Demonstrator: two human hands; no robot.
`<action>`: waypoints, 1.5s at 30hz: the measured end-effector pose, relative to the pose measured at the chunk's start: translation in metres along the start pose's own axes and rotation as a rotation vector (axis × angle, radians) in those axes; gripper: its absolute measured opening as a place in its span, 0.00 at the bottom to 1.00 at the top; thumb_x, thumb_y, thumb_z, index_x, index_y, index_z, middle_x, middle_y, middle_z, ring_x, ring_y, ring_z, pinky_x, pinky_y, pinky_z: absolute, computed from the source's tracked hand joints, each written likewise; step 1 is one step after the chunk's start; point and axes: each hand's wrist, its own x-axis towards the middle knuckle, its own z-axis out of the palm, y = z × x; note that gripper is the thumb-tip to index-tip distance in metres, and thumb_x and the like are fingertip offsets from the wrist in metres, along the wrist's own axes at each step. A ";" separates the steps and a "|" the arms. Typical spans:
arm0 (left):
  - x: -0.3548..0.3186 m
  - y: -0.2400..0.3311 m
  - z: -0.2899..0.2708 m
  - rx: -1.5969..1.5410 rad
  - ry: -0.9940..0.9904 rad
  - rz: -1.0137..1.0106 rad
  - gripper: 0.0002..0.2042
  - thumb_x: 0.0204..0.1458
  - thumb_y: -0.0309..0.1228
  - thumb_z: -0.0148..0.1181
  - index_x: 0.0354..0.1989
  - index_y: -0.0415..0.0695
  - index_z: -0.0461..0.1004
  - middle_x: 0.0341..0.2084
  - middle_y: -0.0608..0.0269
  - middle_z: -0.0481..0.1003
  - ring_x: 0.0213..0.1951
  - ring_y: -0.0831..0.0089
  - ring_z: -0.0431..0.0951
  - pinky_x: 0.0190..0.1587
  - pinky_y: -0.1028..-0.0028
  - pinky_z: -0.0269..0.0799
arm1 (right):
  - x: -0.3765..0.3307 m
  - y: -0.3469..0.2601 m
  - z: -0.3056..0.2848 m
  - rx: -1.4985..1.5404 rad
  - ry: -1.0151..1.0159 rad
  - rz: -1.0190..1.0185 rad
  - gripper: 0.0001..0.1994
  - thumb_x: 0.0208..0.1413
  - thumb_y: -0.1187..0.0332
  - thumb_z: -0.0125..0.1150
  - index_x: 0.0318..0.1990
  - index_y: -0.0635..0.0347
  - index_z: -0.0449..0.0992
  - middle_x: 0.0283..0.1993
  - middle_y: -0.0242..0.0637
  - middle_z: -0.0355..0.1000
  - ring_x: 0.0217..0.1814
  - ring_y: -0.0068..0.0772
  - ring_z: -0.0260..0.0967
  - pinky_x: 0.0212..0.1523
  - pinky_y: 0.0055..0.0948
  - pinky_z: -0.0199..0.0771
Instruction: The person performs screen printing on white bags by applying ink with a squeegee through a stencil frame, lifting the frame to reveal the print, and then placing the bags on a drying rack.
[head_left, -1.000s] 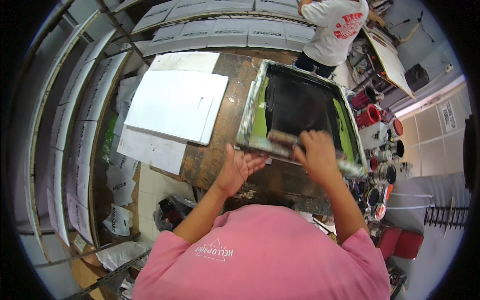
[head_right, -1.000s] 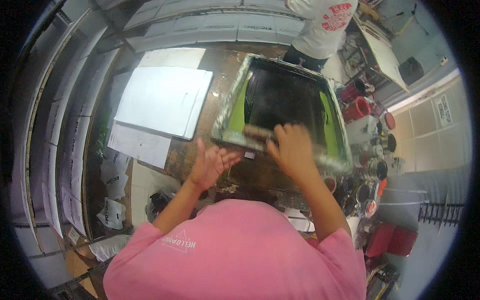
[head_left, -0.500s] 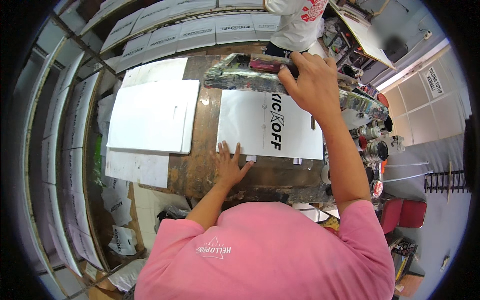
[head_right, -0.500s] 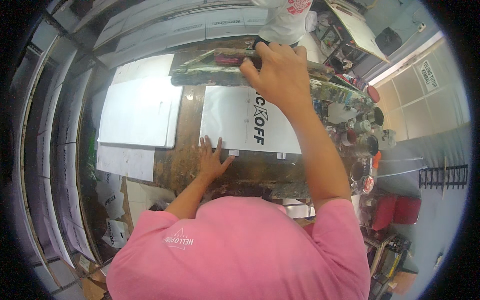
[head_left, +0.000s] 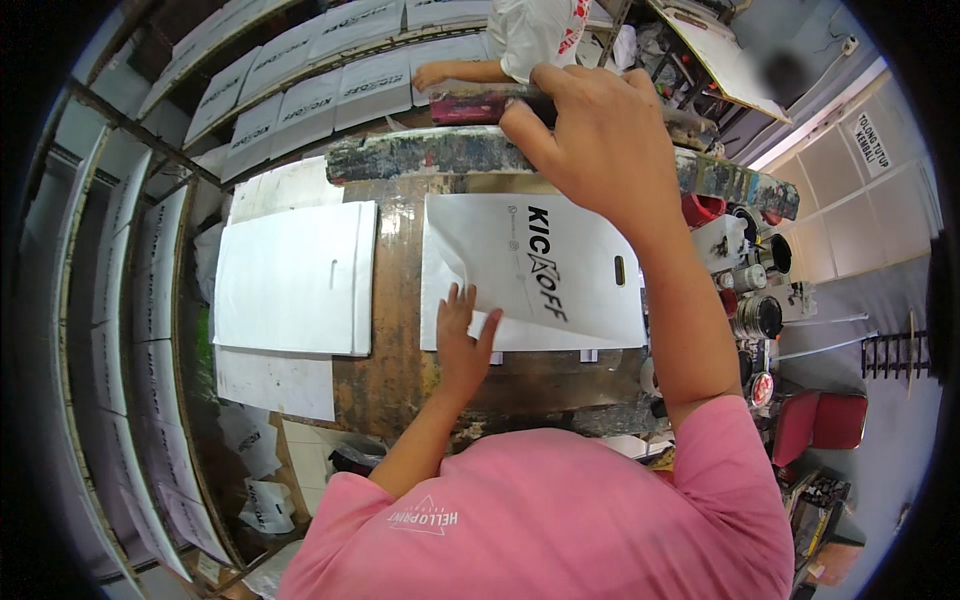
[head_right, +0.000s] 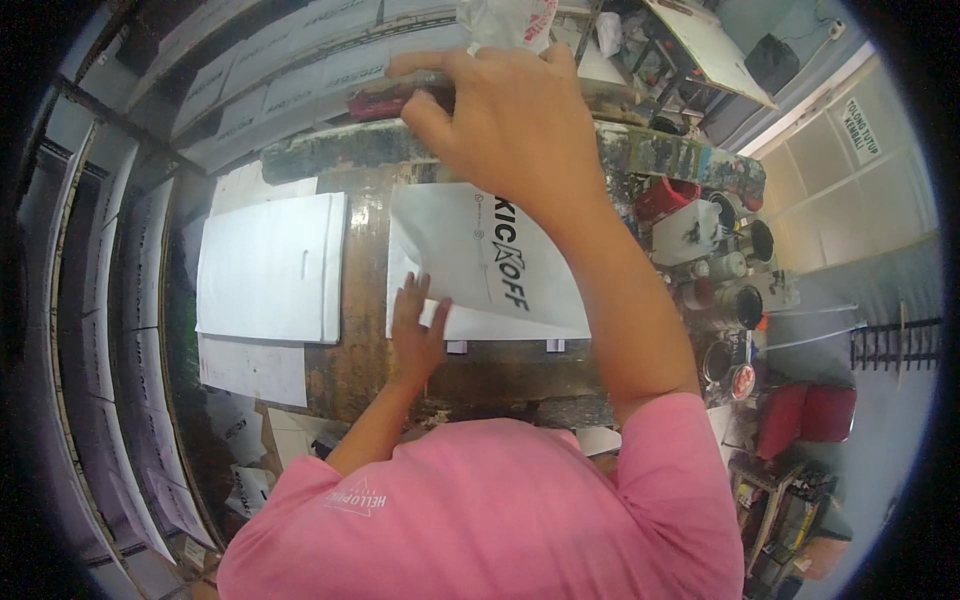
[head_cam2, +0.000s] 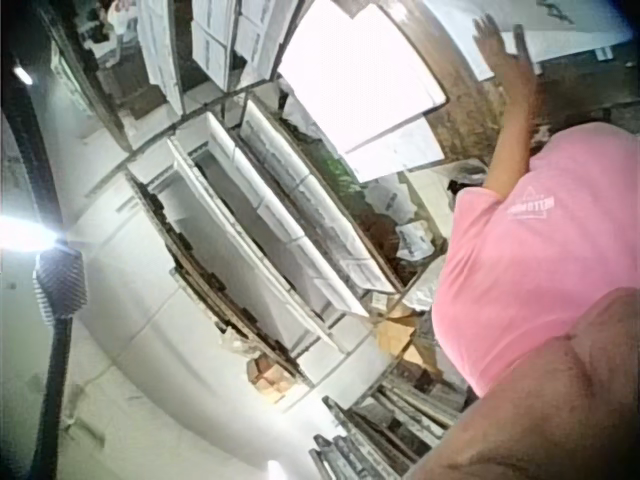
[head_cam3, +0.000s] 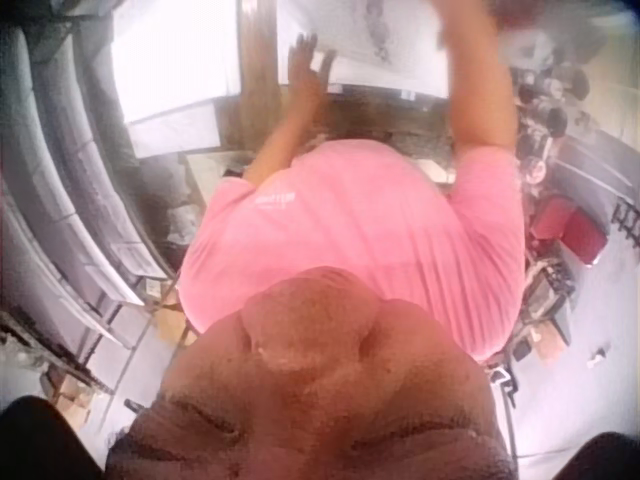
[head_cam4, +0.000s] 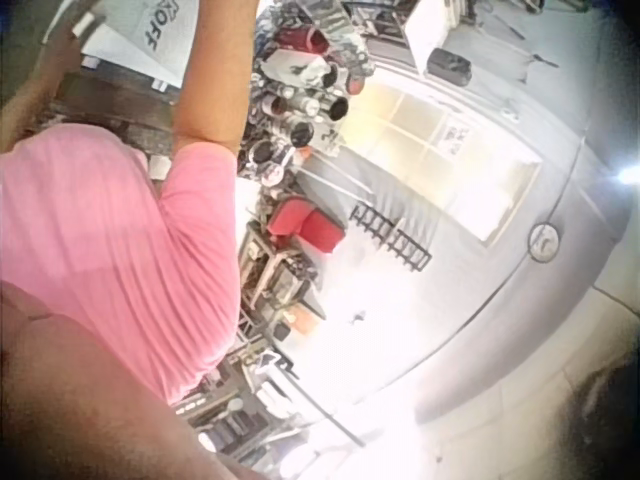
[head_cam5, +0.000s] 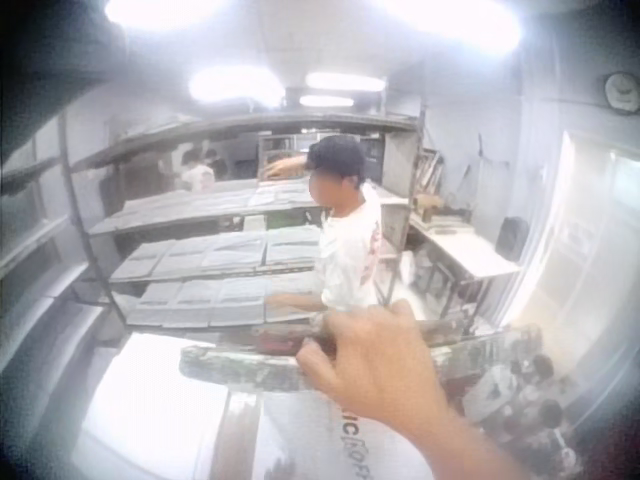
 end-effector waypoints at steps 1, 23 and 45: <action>0.007 0.005 -0.005 -0.071 0.107 0.042 0.29 0.67 0.43 0.65 0.70 0.36 0.73 0.70 0.32 0.68 0.75 0.39 0.62 0.77 0.51 0.54 | 0.002 0.000 0.000 -0.017 -0.011 0.000 0.19 0.59 0.54 0.60 0.36 0.63 0.81 0.32 0.45 0.78 0.39 0.50 0.77 0.51 0.48 0.67; 0.055 -0.184 -0.261 0.195 0.628 -0.194 0.28 0.70 0.45 0.61 0.68 0.35 0.73 0.63 0.42 0.77 0.67 0.53 0.73 0.72 0.62 0.64 | -0.052 -0.025 0.000 -0.084 -0.044 0.010 0.22 0.60 0.49 0.60 0.39 0.63 0.81 0.34 0.45 0.80 0.41 0.49 0.77 0.52 0.49 0.65; -0.110 -0.084 -0.032 -1.375 -0.318 -1.145 0.67 0.51 0.86 0.39 0.81 0.33 0.45 0.78 0.35 0.51 0.78 0.42 0.54 0.79 0.47 0.51 | -0.385 -0.051 0.133 0.158 -0.788 0.133 0.24 0.60 0.49 0.69 0.57 0.53 0.81 0.52 0.41 0.78 0.56 0.50 0.74 0.50 0.51 0.79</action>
